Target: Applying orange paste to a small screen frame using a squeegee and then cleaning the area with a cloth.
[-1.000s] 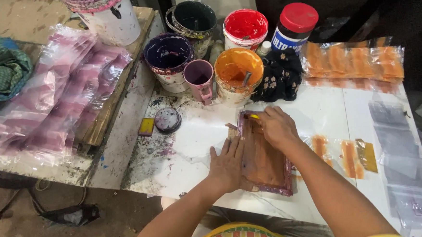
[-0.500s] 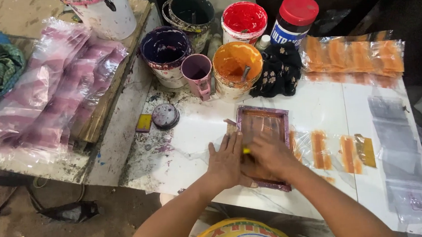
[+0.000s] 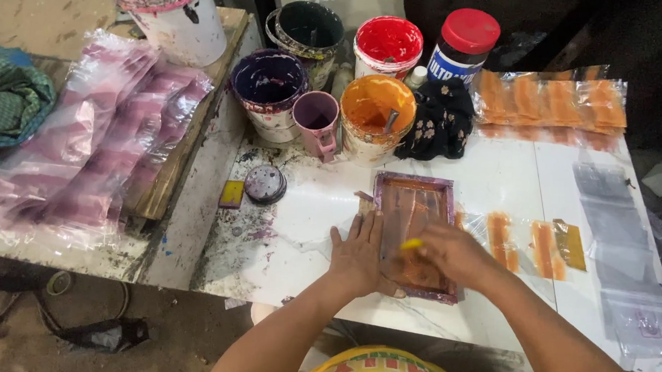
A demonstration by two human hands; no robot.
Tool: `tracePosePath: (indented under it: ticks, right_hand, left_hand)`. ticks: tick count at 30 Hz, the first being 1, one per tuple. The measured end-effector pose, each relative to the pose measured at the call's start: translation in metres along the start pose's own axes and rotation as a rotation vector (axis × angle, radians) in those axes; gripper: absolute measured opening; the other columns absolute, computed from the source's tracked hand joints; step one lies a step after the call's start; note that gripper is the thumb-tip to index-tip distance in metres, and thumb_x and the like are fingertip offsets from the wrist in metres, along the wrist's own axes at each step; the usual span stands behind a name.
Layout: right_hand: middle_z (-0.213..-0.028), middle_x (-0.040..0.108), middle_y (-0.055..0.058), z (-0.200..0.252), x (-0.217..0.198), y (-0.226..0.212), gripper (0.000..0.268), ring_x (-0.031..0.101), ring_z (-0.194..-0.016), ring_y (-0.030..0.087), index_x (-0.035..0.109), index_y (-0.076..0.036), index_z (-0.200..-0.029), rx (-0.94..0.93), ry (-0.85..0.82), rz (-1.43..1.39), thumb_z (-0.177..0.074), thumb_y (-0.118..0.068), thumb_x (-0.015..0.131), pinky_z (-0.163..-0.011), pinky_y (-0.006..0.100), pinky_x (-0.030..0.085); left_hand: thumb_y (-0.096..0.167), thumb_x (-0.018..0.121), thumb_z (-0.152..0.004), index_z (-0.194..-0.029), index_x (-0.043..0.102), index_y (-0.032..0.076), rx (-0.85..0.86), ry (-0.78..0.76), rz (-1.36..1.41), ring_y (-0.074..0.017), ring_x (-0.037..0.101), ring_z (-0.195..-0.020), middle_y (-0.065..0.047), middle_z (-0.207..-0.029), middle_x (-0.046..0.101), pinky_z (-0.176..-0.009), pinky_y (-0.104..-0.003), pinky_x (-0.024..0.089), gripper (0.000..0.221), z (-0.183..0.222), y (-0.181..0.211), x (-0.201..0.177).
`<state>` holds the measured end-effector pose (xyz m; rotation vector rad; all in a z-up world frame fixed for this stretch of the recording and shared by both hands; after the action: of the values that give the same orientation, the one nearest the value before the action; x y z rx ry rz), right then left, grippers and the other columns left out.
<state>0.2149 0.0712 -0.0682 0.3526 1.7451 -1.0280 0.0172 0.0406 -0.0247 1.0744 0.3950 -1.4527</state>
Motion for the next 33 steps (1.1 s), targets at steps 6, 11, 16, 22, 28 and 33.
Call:
tracePosePath:
  ticks: [6, 11, 16, 22, 28, 33]
  right_hand:
    - [-0.087, 0.062, 0.003, -0.021, -0.006, 0.037, 0.015, 0.066, -0.095, 0.027, 0.068, -0.019, -0.098, 0.227, 0.341, 0.342, -0.096, -0.033, 0.065, -0.083, 0.037, 0.055]
    - [-0.089, 0.064, -0.002, -0.029, 0.029, 0.048, 0.019, 0.065, -0.094, 0.023, 0.074, -0.023, -0.101, 0.246, 0.166, 0.343, -0.1, -0.031, 0.057, -0.082, 0.033, 0.053]
    - [-0.092, 0.065, 0.004, -0.039, 0.01, 0.048, 0.022, 0.065, -0.097, 0.029, 0.075, -0.02, -0.103, 0.236, 0.19, 0.377, -0.099, -0.034, 0.059, -0.085, 0.036, 0.054]
    - [-0.088, 0.062, 0.005, -0.071, -0.001, 0.086, 0.013, 0.062, -0.088, 0.03, 0.075, -0.019, -0.102, 0.124, 0.282, 0.45, -0.097, -0.026, 0.064, -0.08, 0.037, 0.053]
    - [-0.084, 0.056, 0.002, -0.06, 0.009, 0.068, 0.015, 0.058, -0.084, 0.026, 0.073, -0.018, -0.098, -0.027, 0.314, 0.452, -0.1, -0.025, 0.059, -0.074, 0.035, 0.05]
    - [-0.09, 0.058, 0.0, -0.023, 0.017, 0.028, 0.024, 0.061, -0.091, 0.029, 0.068, -0.022, -0.091, -0.065, 0.187, 0.393, -0.099, -0.031, 0.046, -0.071, 0.04, 0.055]
  left_hand:
    - [0.061, 0.073, -0.074, -0.165, 0.007, 0.005, 0.014, 0.0, -0.017, -0.0371, 0.008, -0.158, -0.015, -0.173, 0.005, -0.116, -0.073, 0.017, 0.125, 0.001, 0.002, -0.002]
    - [0.062, 0.072, -0.075, -0.164, 0.01, 0.005, 0.025, 0.007, -0.01, -0.0371, 0.009, -0.158, -0.015, -0.173, 0.006, -0.116, -0.073, 0.017, 0.123, 0.001, 0.001, -0.001]
    - [0.063, 0.071, -0.077, -0.165, 0.009, 0.006, 0.024, -0.007, -0.014, -0.0369, 0.009, -0.158, -0.014, -0.174, 0.004, -0.116, -0.073, 0.016, 0.122, 0.006, 0.003, -0.007]
    - [0.064, 0.07, -0.077, -0.165, 0.008, 0.006, 0.028, -0.016, -0.028, -0.0365, 0.007, -0.158, -0.014, -0.173, 0.002, -0.117, -0.072, 0.016, 0.122, 0.005, 0.002, -0.005]
    - [0.068, 0.068, -0.075, -0.165, 0.009, 0.007, 0.013, -0.025, -0.026, -0.036, 0.008, -0.158, -0.013, -0.174, 0.002, -0.117, -0.072, 0.016, 0.123, 0.003, 0.001, 0.003]
    - [0.064, 0.07, -0.078, -0.165, 0.009, 0.006, 0.01, -0.026, -0.037, -0.0366, 0.007, -0.158, -0.014, -0.174, 0.002, -0.117, -0.071, 0.017, 0.12, 0.004, 0.002, -0.004]
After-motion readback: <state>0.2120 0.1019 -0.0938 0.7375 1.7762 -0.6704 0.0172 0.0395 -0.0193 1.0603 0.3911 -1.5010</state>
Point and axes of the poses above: each hand's wrist, its own z-axis away from the middle knuckle, its own x-axis out of the palm, y = z × x, the point moved 5 cm from there along -z, towards the middle knuckle
